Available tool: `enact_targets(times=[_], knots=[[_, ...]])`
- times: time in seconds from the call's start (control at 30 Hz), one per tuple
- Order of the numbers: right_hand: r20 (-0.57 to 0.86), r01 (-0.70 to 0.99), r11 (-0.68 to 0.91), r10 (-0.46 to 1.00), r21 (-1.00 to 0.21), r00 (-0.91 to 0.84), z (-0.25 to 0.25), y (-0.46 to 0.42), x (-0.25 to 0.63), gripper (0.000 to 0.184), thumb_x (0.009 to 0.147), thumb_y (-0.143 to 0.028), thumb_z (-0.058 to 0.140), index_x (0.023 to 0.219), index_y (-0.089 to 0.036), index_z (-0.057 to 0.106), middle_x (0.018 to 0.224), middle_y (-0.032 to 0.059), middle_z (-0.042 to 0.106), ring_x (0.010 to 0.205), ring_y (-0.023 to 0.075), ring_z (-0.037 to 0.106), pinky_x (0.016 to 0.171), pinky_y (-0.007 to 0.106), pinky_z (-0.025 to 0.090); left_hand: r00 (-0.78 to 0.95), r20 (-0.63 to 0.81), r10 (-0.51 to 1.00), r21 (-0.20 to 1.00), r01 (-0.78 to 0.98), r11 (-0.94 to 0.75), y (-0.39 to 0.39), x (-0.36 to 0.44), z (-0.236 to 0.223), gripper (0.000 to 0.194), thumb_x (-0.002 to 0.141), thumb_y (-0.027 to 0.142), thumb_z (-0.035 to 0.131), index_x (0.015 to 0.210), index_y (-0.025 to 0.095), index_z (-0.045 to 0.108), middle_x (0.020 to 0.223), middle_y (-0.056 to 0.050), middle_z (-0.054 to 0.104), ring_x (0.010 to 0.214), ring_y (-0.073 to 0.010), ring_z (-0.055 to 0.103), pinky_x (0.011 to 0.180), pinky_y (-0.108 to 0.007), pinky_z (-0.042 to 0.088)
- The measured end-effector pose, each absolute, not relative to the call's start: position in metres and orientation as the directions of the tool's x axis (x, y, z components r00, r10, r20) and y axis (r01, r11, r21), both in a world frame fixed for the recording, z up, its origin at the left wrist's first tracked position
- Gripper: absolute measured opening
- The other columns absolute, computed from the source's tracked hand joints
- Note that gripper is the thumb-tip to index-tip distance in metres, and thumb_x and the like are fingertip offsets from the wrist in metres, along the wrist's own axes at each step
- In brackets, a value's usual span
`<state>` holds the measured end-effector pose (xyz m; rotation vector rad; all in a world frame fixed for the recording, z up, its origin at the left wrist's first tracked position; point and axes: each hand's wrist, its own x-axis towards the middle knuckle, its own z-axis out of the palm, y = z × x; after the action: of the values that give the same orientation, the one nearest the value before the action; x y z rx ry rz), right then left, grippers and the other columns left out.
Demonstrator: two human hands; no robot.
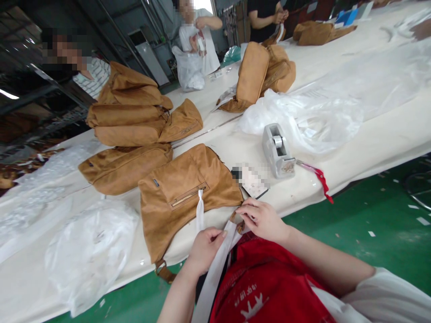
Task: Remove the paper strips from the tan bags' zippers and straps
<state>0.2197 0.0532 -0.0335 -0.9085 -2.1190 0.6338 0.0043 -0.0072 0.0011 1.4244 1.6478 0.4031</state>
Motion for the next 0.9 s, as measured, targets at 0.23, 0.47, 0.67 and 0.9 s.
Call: enact_targets(times=[0.23,0.47,0.67,0.9], knots=[[0.413,0.470,0.588,0.804,-0.658,-0.428,-0.039,0.056,0.228,0.031,0.084,-0.013,0.050,0.110,-0.022,0.064,0.118,0.0107,0.053,0.104,0.0211,0.057,0.093,0.037,0.049,0.079,-0.391,0.917,0.721,0.646,0.252,0.014,0.015,0.001,0.041,0.079,0.051,0.052,0.063,0.017,0.065,0.059,0.001,0.054,0.060,-0.0144,0.046,0.057,-0.025,0.034],[0.436,0.462,0.586,0.808,-0.666,-0.397,-0.038,0.056,0.233,0.038,0.082,-0.018,0.057,0.120,-0.021,0.058,0.122,0.0129,0.053,0.112,0.0250,0.053,0.097,0.044,0.046,0.254,-0.459,0.851,0.692,0.703,0.163,0.018,0.001,0.012,0.043,0.081,0.052,0.051,0.056,0.018,0.058,0.055,0.002,0.043,0.056,-0.0123,0.038,0.051,-0.023,0.029],[0.463,0.483,0.682,0.729,-0.549,-0.504,-0.024,0.058,0.226,0.044,0.073,-0.009,0.061,0.114,-0.023,0.066,0.152,0.0088,0.025,0.138,0.0344,0.022,0.110,0.054,0.029,0.259,-0.506,0.822,0.657,0.734,0.173,0.010,-0.011,0.014,0.045,0.081,0.055,0.050,0.060,0.017,0.059,0.061,0.001,0.047,0.060,-0.0130,0.041,0.053,-0.022,0.032],[0.450,0.478,0.691,0.719,-0.542,-0.530,-0.024,0.067,0.219,0.026,0.072,-0.009,0.061,0.090,-0.024,0.074,0.150,0.0043,0.031,0.137,0.0323,0.025,0.109,0.051,0.028,0.191,-0.510,0.838,0.675,0.693,0.253,0.010,-0.007,0.014,0.043,0.081,0.054,0.050,0.062,0.017,0.059,0.060,0.002,0.048,0.060,-0.0134,0.043,0.056,-0.024,0.034]])
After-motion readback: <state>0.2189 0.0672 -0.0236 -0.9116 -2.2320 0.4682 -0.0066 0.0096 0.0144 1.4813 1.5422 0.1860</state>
